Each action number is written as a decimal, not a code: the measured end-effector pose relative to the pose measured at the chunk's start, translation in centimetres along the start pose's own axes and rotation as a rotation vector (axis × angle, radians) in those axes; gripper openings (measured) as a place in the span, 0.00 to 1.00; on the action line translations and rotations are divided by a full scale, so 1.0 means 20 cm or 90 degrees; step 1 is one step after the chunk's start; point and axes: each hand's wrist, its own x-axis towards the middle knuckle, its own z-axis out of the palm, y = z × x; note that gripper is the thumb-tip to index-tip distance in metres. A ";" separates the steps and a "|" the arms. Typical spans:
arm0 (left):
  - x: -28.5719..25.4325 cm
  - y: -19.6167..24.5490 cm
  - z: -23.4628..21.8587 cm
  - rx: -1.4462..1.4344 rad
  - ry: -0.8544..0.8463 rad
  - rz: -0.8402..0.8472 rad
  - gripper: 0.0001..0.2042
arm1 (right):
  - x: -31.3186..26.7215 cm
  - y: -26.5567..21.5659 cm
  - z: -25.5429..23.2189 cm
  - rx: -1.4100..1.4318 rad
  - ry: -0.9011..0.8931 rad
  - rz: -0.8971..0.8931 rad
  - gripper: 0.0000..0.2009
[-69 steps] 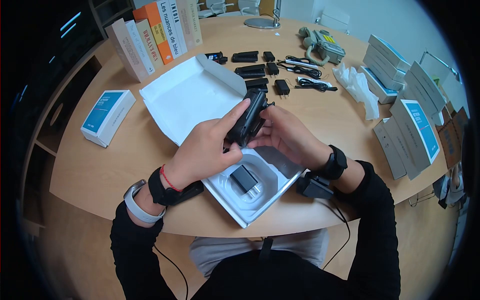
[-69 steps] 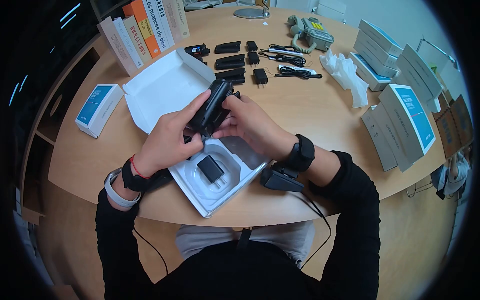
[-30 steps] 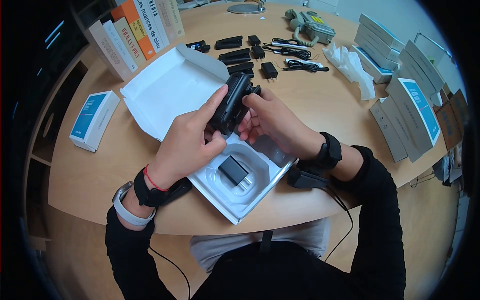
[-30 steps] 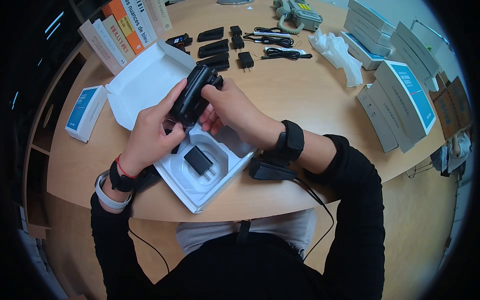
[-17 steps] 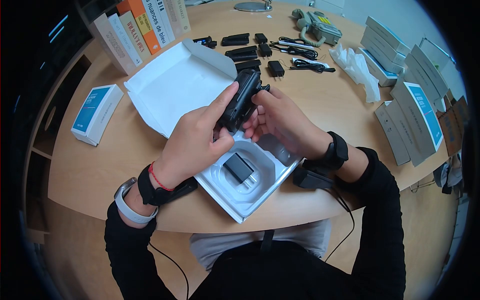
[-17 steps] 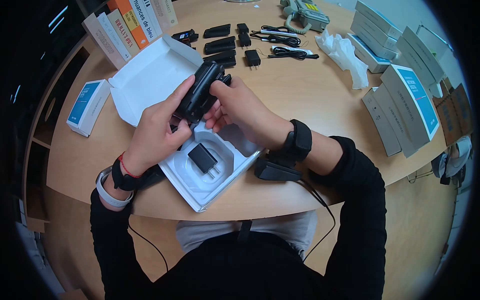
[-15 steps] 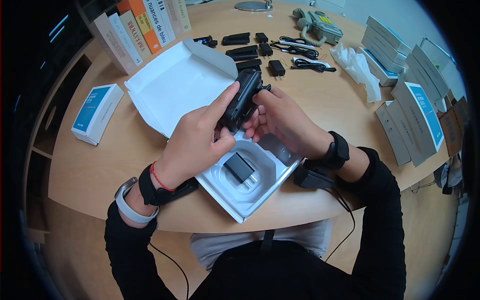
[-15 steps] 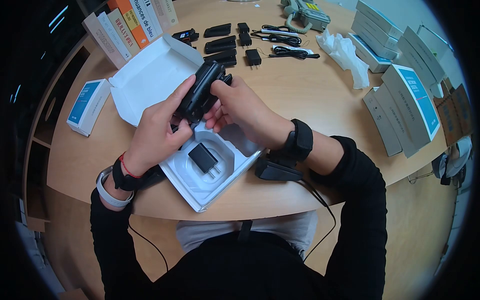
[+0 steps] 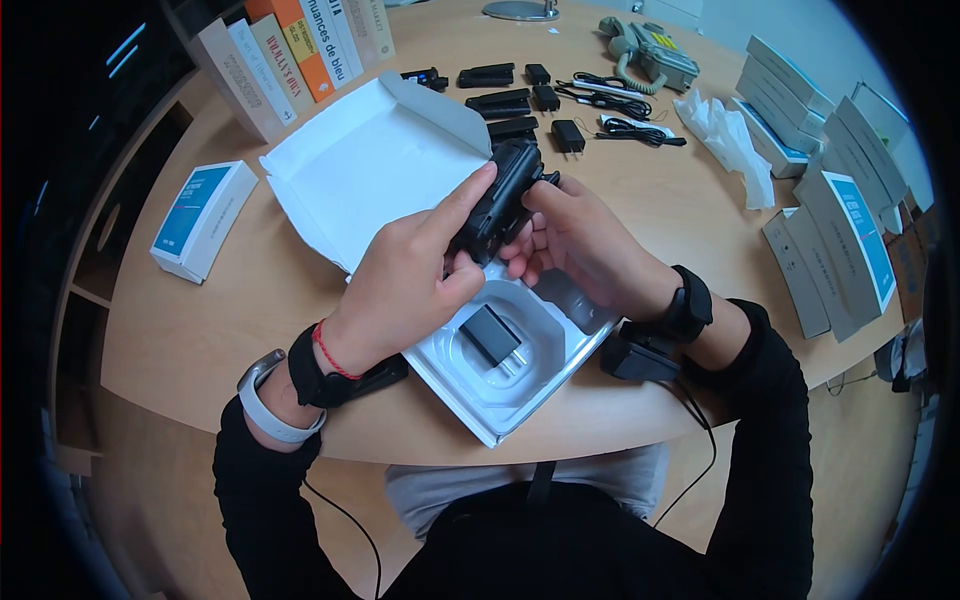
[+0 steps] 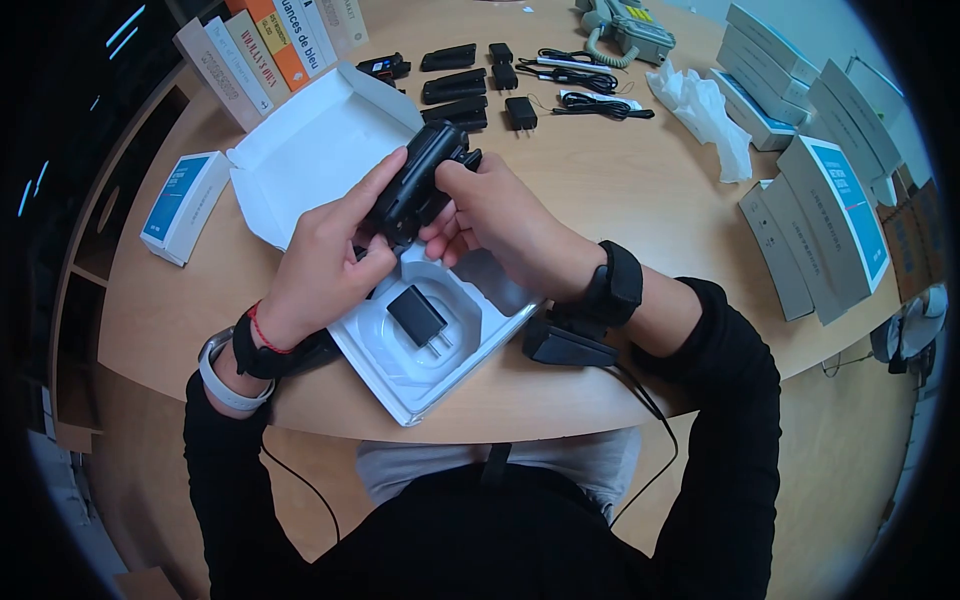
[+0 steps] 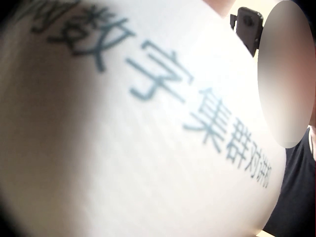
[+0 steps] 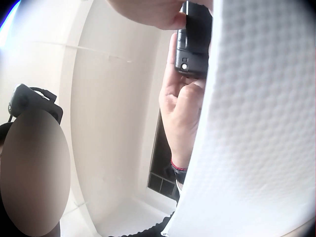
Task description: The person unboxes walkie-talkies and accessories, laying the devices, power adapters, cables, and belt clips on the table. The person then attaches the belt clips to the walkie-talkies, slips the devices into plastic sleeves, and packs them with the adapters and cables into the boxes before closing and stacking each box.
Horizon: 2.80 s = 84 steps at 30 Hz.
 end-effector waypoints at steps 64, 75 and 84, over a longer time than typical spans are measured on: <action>0.05 -0.04 -0.07 -0.671 -0.117 -0.300 0.18 | -0.07 -0.09 0.03 0.000 -0.099 -0.048 0.12; -0.02 0.08 -0.45 -0.576 0.033 -0.173 0.18 | -0.03 -0.31 -0.37 -0.101 0.082 -0.128 0.09; -0.53 -0.32 -0.88 -0.390 0.004 -0.482 0.14 | 0.00 -0.14 -0.44 -0.018 0.118 0.088 0.13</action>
